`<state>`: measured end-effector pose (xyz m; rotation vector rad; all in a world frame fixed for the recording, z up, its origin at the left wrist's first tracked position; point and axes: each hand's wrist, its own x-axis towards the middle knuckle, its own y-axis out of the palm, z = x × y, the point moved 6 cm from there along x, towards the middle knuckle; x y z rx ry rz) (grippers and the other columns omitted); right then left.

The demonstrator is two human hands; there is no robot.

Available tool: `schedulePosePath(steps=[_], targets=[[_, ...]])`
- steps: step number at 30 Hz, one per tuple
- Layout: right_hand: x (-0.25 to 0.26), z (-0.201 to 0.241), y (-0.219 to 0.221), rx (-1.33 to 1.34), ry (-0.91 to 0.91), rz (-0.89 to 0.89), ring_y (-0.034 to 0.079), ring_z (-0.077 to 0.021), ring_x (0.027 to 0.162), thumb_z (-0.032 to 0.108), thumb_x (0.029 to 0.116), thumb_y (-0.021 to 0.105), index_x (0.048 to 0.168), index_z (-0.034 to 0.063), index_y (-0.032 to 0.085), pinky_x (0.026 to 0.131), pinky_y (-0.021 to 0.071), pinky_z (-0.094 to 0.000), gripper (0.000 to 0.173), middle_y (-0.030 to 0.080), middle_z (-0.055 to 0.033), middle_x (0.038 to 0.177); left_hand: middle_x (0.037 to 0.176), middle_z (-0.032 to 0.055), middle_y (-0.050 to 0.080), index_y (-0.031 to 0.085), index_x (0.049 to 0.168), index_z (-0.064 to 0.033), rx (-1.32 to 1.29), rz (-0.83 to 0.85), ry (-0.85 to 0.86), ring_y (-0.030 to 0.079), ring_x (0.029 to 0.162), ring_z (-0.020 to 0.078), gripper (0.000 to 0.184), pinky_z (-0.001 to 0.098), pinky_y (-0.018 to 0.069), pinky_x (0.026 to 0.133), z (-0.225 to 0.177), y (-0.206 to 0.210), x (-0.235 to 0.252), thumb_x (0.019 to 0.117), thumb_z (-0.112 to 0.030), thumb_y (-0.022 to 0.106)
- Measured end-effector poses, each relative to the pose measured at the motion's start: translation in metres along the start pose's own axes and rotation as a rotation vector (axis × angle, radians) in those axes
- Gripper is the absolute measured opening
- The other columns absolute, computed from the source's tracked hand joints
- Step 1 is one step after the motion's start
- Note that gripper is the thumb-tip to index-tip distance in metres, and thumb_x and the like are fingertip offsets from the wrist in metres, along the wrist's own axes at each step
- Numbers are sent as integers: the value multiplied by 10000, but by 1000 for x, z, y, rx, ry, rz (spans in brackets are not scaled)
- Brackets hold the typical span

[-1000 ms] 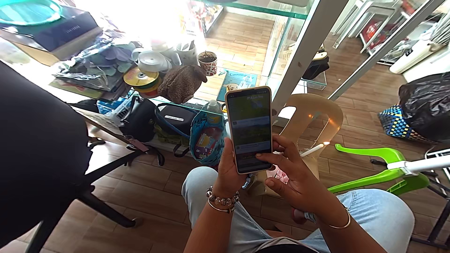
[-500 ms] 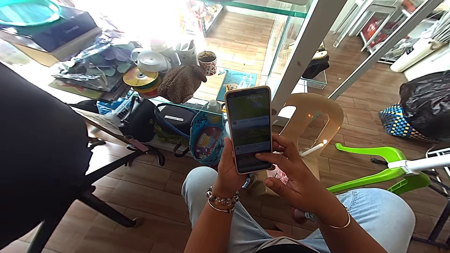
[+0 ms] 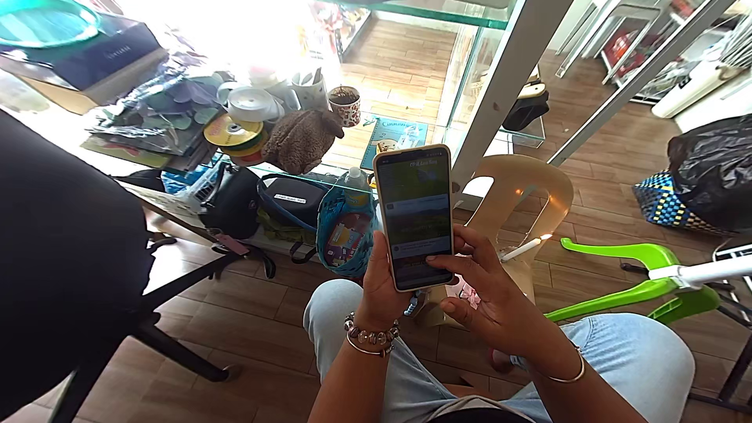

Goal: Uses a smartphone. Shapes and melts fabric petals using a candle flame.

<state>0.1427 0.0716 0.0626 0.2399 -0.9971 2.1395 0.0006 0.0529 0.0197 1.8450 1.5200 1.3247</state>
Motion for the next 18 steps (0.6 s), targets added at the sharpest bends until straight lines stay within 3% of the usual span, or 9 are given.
schedulePosePath(steps=[11,15,18], targets=[[0,1,0,10,7,6,495,-159,1320,568,1027,508,1381,172,621,1032,504,-355,543,424,-128,1490,1241,41,707,640,1350,-210,-8,-7,-4,683,1139,148,537,353,569,969,0,-1,0,1030,-592,441],[1,1,0,25,8,-4,534,-148,1290,575,1021,518,1531,159,455,1019,527,-338,661,387,-116,1550,1257,43,701,639,1355,-209,-14,-1,-7,673,1161,154,541,360,559,985,1,-1,-1,1029,-593,440],[0,2,0,33,5,-5,529,-150,1296,570,1019,526,1536,188,453,1012,532,-340,647,395,-116,1538,1256,40,702,638,1356,-206,-16,0,-6,674,1162,152,537,355,561,985,0,0,-1,1034,-587,437]])
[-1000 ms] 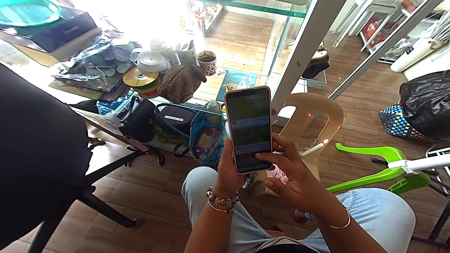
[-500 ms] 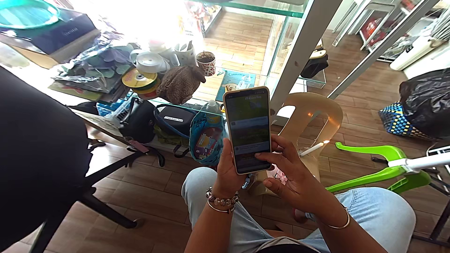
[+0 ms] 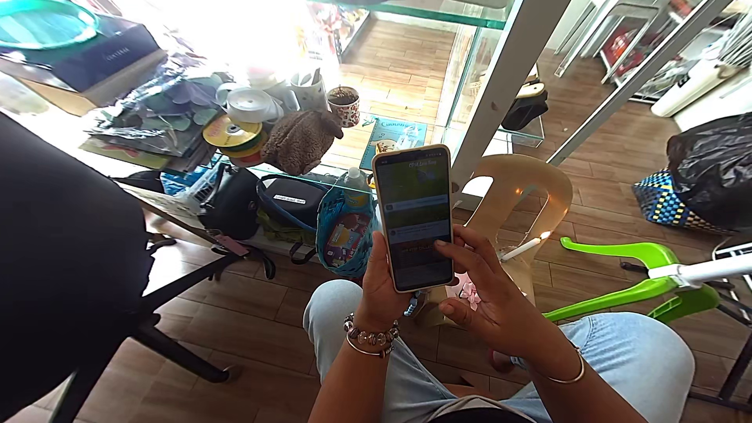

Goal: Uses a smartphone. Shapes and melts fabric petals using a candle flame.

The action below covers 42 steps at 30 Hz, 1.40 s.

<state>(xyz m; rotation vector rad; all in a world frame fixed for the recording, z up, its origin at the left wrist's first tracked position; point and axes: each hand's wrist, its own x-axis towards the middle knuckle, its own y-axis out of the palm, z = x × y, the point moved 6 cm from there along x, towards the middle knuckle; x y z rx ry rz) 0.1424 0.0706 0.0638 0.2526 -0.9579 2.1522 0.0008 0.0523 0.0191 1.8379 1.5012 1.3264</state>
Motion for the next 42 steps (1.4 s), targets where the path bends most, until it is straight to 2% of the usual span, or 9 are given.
schedulePosePath(steps=[4,11,42], targets=[[0,-1,1,-5,0,3,526,-150,1291,566,1022,525,1463,175,546,994,541,-333,589,415,-122,1499,1248,39,702,632,1357,-201,3,1,5,676,1153,148,535,353,564,977,-1,0,0,1037,-582,437],[0,0,0,-17,-7,11,504,-171,1318,572,1022,517,1417,134,585,1028,517,-358,594,425,-143,1488,1249,41,704,634,1359,-208,9,-11,6,679,1150,150,534,356,563,982,0,0,0,1028,-586,453],[0,-1,1,-29,-5,3,523,-163,1296,583,1022,507,1409,142,589,1018,523,-351,592,427,-141,1491,1243,34,708,642,1351,-219,11,-16,0,678,1151,146,523,353,561,984,0,-1,0,1026,-586,460]])
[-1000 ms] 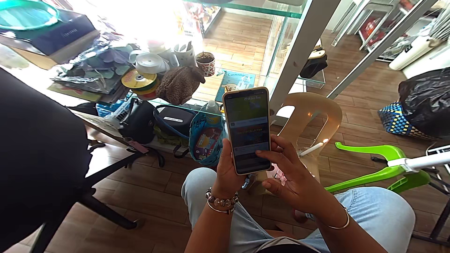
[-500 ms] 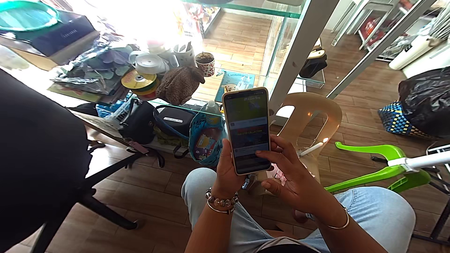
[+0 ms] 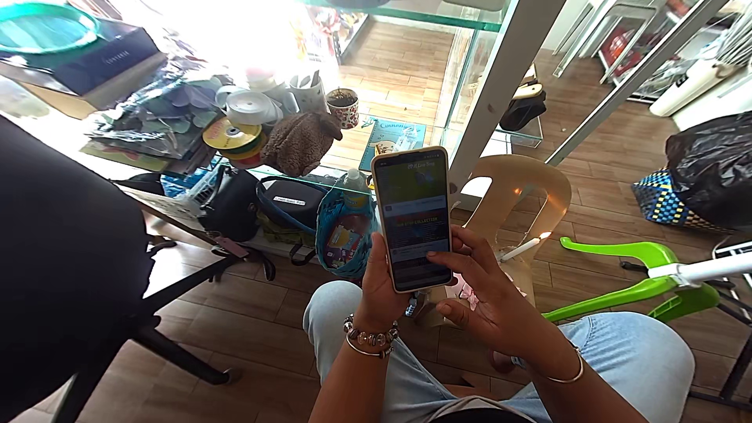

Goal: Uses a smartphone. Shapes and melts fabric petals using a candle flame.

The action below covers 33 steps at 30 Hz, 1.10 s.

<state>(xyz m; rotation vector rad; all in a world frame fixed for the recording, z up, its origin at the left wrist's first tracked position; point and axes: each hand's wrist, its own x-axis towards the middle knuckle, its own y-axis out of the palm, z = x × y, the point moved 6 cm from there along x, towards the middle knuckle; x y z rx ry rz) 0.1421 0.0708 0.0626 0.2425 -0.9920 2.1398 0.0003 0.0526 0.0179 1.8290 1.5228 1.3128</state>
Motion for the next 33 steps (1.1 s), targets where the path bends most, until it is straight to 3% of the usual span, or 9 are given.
schedulePosePath(steps=[15,21,24,28,33], targets=[[1,0,-1,-12,13,12,515,-170,1312,584,1021,504,1415,142,582,1020,522,-363,597,419,-138,1505,1246,50,706,641,1351,-209,-28,6,-18,682,1146,160,539,363,567,976,1,-1,0,1025,-595,454],[2,0,-1,-5,30,0,550,-142,1253,602,1011,513,1562,177,406,999,533,-344,704,389,-114,1548,1251,46,702,636,1356,-208,-20,0,-16,678,1150,160,549,366,564,980,1,-1,1,1021,-602,455],[2,-1,-1,32,17,11,529,-146,1290,565,1012,545,1538,232,459,994,543,-336,628,380,-112,1541,1251,45,702,635,1357,-203,-25,11,-11,675,1158,156,535,363,558,992,1,0,2,1029,-585,455],[1,-1,0,7,1,17,500,-166,1320,569,1018,528,1441,202,579,1024,515,-361,562,400,-137,1520,1251,42,702,633,1359,-201,-10,25,-4,674,1157,153,540,361,558,990,0,1,2,1036,-586,435],[1,-1,-1,-7,6,19,491,-166,1328,576,1020,517,1434,189,584,1040,501,-364,570,408,-140,1514,1249,42,701,632,1357,-199,-21,33,-6,678,1147,153,530,357,562,982,1,1,2,1034,-578,450]])
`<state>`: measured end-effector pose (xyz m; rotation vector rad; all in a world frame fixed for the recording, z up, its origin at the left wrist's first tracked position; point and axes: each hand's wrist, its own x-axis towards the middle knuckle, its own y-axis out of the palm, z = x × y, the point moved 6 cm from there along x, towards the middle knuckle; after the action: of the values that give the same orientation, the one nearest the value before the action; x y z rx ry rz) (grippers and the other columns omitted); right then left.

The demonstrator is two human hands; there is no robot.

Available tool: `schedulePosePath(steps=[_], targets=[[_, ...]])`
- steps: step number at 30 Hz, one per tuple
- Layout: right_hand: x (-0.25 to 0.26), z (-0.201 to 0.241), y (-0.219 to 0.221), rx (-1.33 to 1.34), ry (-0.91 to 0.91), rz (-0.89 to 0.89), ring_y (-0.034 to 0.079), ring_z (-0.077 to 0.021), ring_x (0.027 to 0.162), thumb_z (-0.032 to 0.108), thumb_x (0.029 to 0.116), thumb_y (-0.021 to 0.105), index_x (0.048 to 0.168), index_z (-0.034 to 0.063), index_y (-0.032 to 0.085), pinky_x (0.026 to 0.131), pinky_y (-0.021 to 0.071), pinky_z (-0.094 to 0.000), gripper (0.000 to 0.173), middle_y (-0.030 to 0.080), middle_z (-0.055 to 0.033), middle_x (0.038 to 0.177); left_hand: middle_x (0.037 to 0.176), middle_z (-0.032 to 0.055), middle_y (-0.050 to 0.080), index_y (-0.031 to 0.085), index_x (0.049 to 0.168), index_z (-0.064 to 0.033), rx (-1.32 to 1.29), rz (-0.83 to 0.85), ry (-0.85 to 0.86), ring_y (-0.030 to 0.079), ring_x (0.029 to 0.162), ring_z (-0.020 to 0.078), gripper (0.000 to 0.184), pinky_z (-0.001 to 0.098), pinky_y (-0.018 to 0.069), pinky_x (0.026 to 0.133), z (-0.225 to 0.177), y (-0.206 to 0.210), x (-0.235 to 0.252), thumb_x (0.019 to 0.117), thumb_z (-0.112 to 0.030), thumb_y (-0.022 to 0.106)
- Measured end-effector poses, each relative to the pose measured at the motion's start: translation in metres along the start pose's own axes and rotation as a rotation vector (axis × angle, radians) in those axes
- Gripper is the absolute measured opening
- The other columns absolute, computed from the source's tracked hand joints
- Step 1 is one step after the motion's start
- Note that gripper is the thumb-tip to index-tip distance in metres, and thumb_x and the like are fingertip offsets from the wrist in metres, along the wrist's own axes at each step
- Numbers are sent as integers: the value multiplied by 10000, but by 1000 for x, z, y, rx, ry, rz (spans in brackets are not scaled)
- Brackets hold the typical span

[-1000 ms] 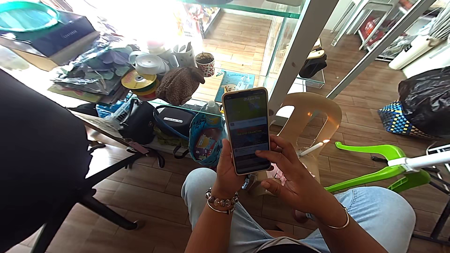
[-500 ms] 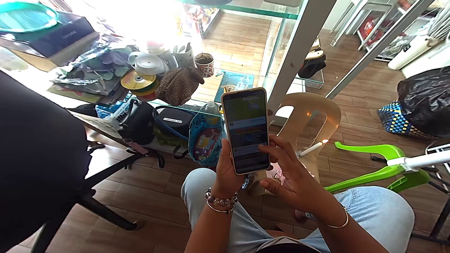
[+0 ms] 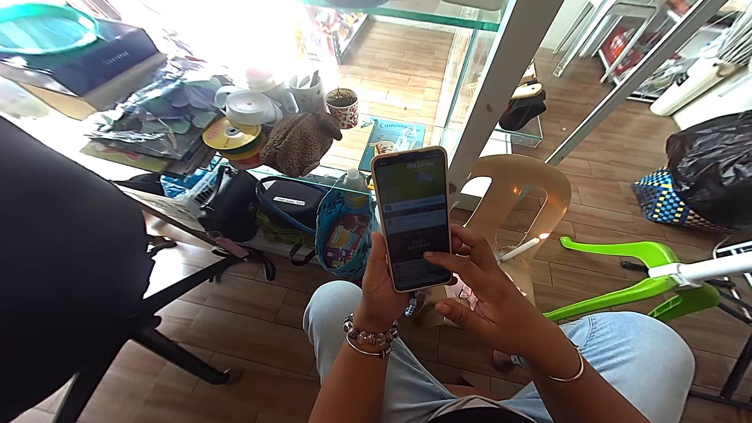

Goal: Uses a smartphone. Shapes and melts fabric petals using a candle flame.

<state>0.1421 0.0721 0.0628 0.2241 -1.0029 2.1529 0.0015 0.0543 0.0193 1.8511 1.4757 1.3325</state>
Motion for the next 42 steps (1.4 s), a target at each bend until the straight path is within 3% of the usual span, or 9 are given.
schedulePosePath(steps=[42], targets=[[-1,0,1,1,4,-5,500,-166,1316,577,1018,521,1433,167,584,1029,513,-353,586,412,-146,1498,1247,44,703,640,1350,-202,15,-26,-2,676,1151,150,528,357,559,988,0,-1,-1,1031,-579,455]])
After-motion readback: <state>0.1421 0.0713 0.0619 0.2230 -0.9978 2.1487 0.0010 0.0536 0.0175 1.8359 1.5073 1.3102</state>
